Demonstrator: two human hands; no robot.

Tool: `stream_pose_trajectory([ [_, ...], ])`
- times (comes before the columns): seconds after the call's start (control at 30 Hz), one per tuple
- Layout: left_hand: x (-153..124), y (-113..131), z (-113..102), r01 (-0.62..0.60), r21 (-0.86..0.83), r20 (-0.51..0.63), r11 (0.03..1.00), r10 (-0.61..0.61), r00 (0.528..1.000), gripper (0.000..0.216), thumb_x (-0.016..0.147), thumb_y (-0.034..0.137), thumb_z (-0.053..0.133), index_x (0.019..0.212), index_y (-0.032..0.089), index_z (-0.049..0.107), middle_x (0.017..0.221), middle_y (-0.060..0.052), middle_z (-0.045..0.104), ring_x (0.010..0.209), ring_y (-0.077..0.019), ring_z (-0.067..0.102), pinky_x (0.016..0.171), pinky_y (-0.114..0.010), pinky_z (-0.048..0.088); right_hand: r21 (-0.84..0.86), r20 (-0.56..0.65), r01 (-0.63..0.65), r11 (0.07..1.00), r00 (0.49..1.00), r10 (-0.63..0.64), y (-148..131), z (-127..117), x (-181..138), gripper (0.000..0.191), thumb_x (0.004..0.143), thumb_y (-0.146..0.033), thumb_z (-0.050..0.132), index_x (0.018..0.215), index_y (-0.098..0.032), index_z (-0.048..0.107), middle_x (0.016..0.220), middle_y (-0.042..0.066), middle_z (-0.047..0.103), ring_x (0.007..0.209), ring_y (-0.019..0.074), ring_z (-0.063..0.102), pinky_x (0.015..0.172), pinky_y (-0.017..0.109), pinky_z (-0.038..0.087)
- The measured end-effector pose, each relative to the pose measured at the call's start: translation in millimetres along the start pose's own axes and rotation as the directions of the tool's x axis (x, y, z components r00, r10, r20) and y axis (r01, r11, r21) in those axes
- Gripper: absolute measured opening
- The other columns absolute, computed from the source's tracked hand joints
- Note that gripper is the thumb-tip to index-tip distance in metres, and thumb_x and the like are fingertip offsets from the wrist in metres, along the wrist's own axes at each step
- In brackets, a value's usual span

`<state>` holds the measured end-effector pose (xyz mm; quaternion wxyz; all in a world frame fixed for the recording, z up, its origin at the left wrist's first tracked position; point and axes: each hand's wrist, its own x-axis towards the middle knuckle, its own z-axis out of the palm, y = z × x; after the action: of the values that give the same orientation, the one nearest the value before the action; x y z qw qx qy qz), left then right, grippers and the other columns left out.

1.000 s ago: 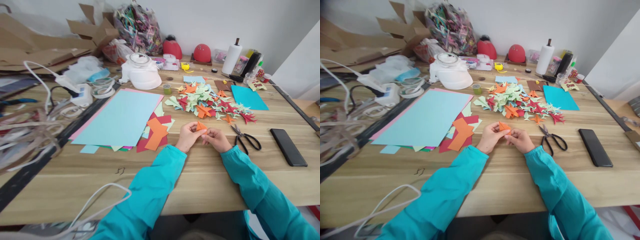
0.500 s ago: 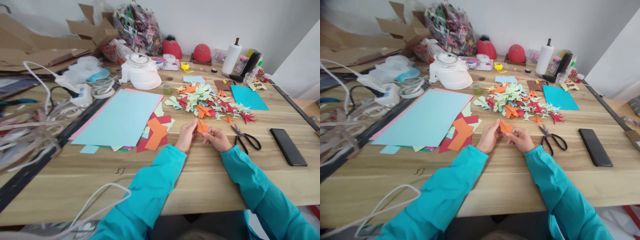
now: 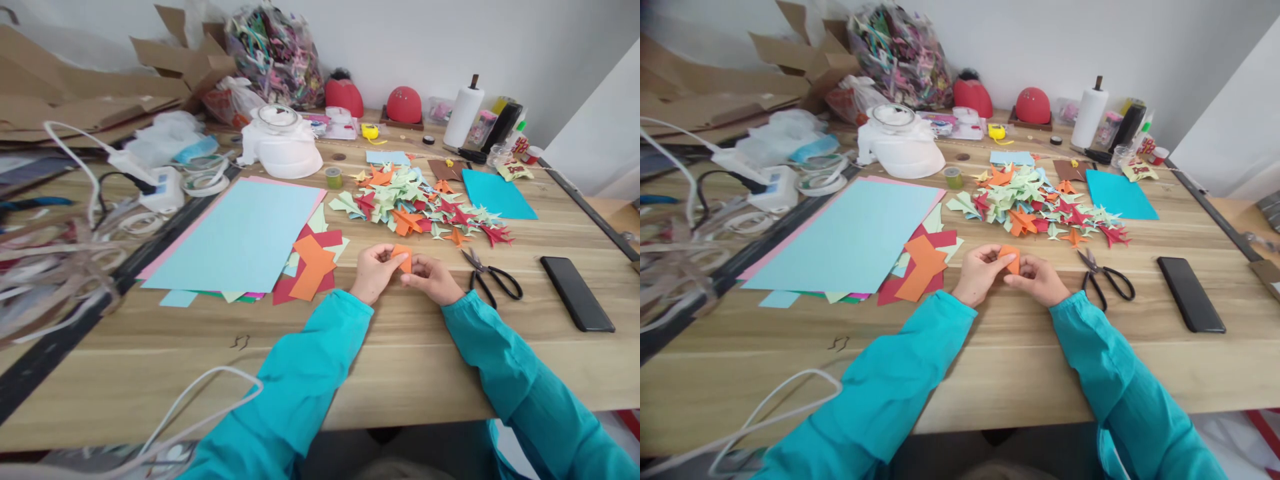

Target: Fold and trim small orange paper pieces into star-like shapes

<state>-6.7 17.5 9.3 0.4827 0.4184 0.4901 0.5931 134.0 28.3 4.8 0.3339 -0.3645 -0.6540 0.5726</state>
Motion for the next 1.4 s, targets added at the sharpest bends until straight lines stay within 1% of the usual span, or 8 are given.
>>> stream_pose_trajectory([
  [0.13,-0.8,1.6,0.0,0.012,-0.013,0.046,1.000,-0.012,0.999,0.022,0.058,0.032,0.073,0.065,0.013,0.065,0.058,0.000,0.059,0.052,-0.0085,0.048,0.052,-0.022,0.039,-0.004,-0.002,-0.018,1.000,1.000,0.018,2.1,-1.0,0.5,0.033,0.073,-0.049,0.059,0.076,-0.016,0.056,0.054,-0.001,0.060,0.048,0.0092,0.052,0.051,0.023,0.043],
  [0.3,-2.0,3.6,-0.6,0.068,-0.050,0.156,0.996,-0.060,0.986,0.023,0.059,0.032,0.072,0.070,0.013,0.066,0.061,0.000,0.060,0.054,-0.0095,0.050,0.054,-0.024,0.042,0.006,-0.003,-0.004,1.000,1.000,0.004,-0.3,-1.1,0.5,0.033,0.073,-0.049,0.059,0.070,-0.017,0.055,0.048,-0.003,0.055,0.044,0.0082,0.048,0.047,0.022,0.039],
  [0.4,-1.2,2.6,-1.4,0.103,-0.095,0.153,0.990,-0.087,0.984,0.023,0.056,0.027,0.074,0.070,0.013,0.066,0.065,-0.001,0.062,0.061,-0.0104,0.054,0.059,-0.024,0.044,0.008,-0.038,0.018,1.000,0.999,-0.017,-0.9,0.1,0.3,0.031,0.068,-0.046,0.066,0.069,-0.017,0.055,0.052,-0.004,0.054,0.044,0.0074,0.046,0.045,0.021,0.036],
  [0.5,0.2,1.7,-1.9,0.188,-0.238,0.142,0.953,-0.158,0.977,0.025,0.055,0.028,0.075,0.072,0.014,0.064,0.067,-0.001,0.062,0.062,-0.0107,0.056,0.059,-0.024,0.045,0.012,-0.143,0.049,0.999,0.989,-0.047,1.0,0.8,0.7,0.029,0.064,-0.042,0.070,0.073,-0.017,0.058,0.058,-0.002,0.058,0.046,0.0078,0.047,0.045,0.022,0.037],
  [0.63,0.7,1.4,-1.7,0.237,-0.326,0.163,0.915,-0.192,0.968,0.026,0.054,0.029,0.076,0.071,0.014,0.063,0.067,0.000,0.062,0.062,-0.0117,0.058,0.056,-0.025,0.047,0.066,-0.329,0.078,0.995,0.943,-0.052,2.5,0.5,1.7,0.027,0.065,-0.041,0.069,0.073,-0.017,0.061,0.051,-0.003,0.056,0.044,0.0089,0.047,0.045,0.024,0.038],
  [0.93,-4.5,3.7,1.6,0.112,-0.163,0.159,0.980,-0.086,0.983,0.028,0.055,0.030,0.076,0.075,0.012,0.068,0.071,-0.004,0.067,0.066,-0.0146,0.060,0.058,-0.028,0.052,0.056,-0.456,0.136,0.989,0.885,-0.096,2.5,0.4,3.7,0.026,0.061,-0.040,0.072,0.068,-0.016,0.064,0.053,-0.002,0.059,0.046,0.0092,0.049,0.045,0.023,0.041],
  [1.13,-4.1,2.8,0.8,0.146,-0.152,0.190,0.978,-0.116,0.975,0.031,0.057,0.032,0.075,0.077,0.010,0.067,0.072,-0.005,0.068,0.066,-0.0157,0.062,0.056,-0.027,0.053,0.000,-0.441,0.156,0.988,0.887,-0.140,4.6,-1.5,3.9,0.023,0.060,-0.034,0.074,0.075,-0.017,0.067,0.067,0.001,0.066,0.056,0.0119,0.058,0.051,0.025,0.047],
  [1.4,-5.8,5.7,0.6,0.171,-0.132,0.227,0.976,-0.138,0.964,0.034,0.060,0.033,0.073,0.083,0.011,0.064,0.070,-0.005,0.068,0.061,-0.0157,0.063,0.050,-0.025,0.053,0.110,-0.434,0.161,0.981,0.895,-0.099,-3.5,3.1,2.9,0.023,0.058,-0.032,0.076,0.075,-0.017,0.067,0.059,0.000,0.065,0.050,0.0127,0.059,0.046,0.025,0.048],
])
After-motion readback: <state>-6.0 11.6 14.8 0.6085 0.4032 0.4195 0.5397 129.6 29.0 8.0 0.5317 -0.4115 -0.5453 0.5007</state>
